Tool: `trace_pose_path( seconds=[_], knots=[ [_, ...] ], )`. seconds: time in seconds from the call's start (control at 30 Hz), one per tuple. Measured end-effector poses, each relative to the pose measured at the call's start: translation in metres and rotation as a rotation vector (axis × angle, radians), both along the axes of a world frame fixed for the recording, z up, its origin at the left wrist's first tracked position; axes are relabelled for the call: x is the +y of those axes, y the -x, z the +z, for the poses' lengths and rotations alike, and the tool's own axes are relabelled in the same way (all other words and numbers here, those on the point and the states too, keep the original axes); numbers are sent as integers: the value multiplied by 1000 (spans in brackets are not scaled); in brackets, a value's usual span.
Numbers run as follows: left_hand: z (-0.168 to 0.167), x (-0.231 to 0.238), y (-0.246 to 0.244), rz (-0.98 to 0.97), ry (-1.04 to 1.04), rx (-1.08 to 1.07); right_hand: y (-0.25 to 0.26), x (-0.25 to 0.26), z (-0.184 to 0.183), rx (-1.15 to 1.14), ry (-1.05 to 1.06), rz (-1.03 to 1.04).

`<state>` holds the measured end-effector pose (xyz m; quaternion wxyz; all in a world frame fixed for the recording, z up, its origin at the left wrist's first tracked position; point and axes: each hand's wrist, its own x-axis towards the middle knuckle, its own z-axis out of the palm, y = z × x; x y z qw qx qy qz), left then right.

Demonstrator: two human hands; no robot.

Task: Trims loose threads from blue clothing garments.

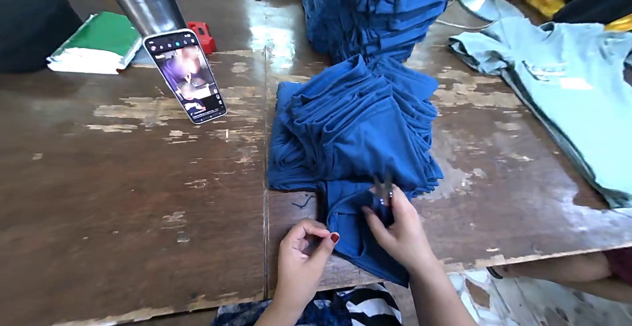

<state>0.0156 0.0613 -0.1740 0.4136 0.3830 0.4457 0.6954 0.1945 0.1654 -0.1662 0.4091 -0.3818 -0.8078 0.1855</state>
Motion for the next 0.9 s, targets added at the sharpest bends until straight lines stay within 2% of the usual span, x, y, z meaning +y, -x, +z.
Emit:
trace_pose_path(
  seconds=[0.1, 0.17, 0.23, 0.33, 0.4, 0.47, 0.63, 0.9],
  knots=[
    [-1, -2, 8, 38, -59, 252, -12, -3, 2, 410, 130, 209],
    [1, -3, 18, 42, -74, 489, -22, -5, 5, 526, 188, 258],
    [6, -4, 27, 7, -46, 700, -33, -7, 2, 372, 233, 252],
    [9, -6, 36, -104, 10, 867, -37, -16, -3, -129, 207, 195],
    [11, -7, 39, -152, 26, 847, -30, -23, -5, -307, 117, 193],
    [14, -8, 38, -170, 50, 760, -25, -27, -7, -393, 35, 188],
    [9, -7, 36, -128, 58, 625, -23, -26, -7, -465, -22, 207],
    [8, -7, 35, -113, 33, 579, -19, -29, -12, -517, -80, 160]
  ],
)
